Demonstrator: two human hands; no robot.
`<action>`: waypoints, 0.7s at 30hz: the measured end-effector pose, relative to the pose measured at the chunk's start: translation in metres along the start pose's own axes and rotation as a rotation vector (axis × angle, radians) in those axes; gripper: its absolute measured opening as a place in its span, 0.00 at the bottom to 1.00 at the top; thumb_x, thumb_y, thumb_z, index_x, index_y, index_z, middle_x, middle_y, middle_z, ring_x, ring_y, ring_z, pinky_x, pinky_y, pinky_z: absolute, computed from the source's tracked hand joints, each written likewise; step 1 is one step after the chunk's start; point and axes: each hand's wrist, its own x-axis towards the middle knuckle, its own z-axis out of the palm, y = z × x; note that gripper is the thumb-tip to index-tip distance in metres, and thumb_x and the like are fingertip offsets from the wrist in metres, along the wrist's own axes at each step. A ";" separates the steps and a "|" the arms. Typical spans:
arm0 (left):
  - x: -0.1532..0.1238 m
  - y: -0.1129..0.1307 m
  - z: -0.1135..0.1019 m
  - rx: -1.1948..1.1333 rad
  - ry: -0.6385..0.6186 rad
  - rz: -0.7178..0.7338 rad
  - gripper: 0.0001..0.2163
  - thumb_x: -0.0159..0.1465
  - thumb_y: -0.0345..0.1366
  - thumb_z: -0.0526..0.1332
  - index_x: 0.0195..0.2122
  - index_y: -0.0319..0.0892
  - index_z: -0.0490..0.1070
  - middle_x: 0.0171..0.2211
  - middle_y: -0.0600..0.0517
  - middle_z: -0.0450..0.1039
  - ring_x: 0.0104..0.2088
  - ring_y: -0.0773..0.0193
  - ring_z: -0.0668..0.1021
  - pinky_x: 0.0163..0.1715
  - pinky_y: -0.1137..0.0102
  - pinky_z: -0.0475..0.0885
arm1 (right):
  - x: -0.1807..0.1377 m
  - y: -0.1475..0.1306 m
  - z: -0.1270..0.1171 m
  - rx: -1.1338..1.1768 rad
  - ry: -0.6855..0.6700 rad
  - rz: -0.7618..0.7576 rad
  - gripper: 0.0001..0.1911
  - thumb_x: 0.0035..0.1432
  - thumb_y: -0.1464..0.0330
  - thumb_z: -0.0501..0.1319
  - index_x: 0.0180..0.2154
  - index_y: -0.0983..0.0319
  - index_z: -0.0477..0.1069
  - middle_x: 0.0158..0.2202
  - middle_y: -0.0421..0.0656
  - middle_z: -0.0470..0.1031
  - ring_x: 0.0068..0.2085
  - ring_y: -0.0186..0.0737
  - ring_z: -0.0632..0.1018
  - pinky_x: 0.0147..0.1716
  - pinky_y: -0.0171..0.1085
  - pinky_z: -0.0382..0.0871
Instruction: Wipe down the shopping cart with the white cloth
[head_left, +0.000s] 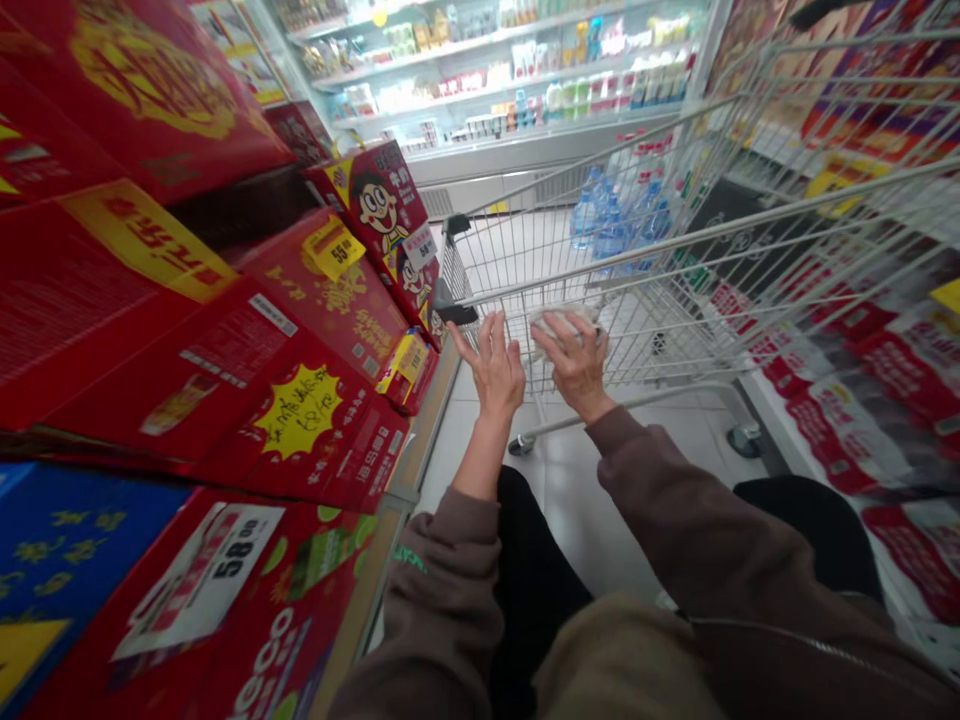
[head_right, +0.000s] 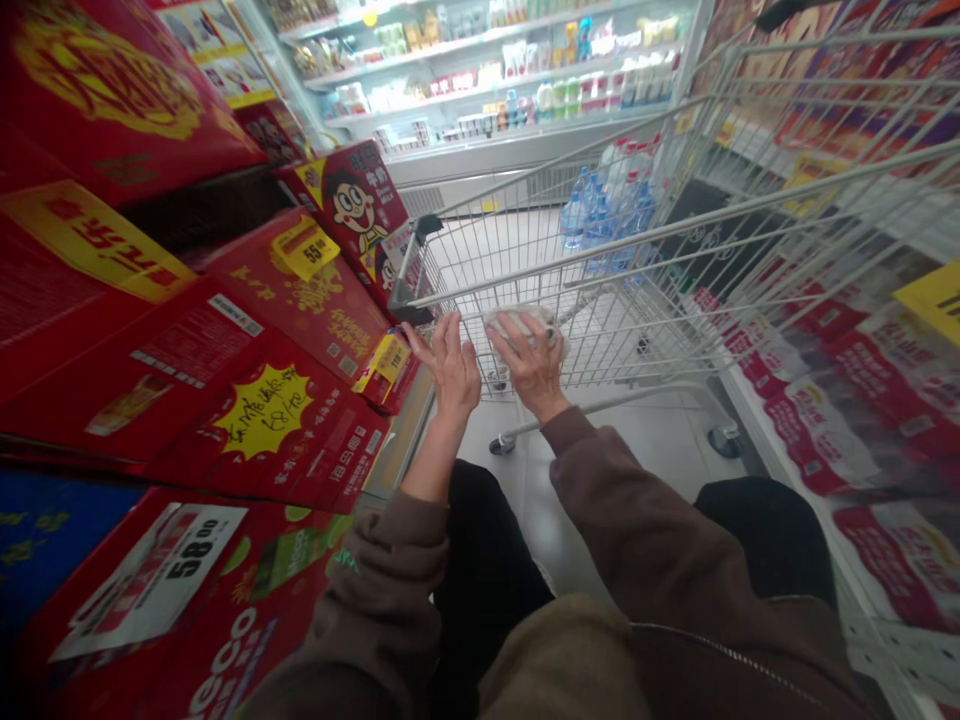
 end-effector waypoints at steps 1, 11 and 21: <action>0.000 0.000 0.001 0.021 0.003 0.010 0.26 0.76 0.45 0.43 0.70 0.42 0.64 0.70 0.46 0.64 0.77 0.54 0.29 0.76 0.44 0.33 | 0.000 -0.001 0.001 0.008 0.021 0.003 0.24 0.71 0.74 0.54 0.61 0.47 0.73 0.63 0.39 0.75 0.64 0.46 0.66 0.66 0.53 0.52; 0.000 0.001 0.002 0.001 0.020 0.012 0.30 0.76 0.50 0.37 0.69 0.42 0.65 0.69 0.44 0.64 0.77 0.55 0.30 0.76 0.45 0.34 | 0.012 -0.004 -0.002 0.082 -0.116 0.054 0.23 0.74 0.69 0.50 0.65 0.47 0.69 0.67 0.40 0.70 0.68 0.51 0.64 0.67 0.57 0.52; 0.002 0.003 -0.010 -0.080 -0.007 0.042 0.39 0.73 0.59 0.31 0.67 0.39 0.66 0.67 0.40 0.66 0.77 0.50 0.30 0.75 0.40 0.37 | 0.016 0.005 -0.012 0.014 -0.025 -0.026 0.21 0.73 0.71 0.54 0.59 0.48 0.74 0.63 0.42 0.72 0.66 0.48 0.65 0.66 0.54 0.54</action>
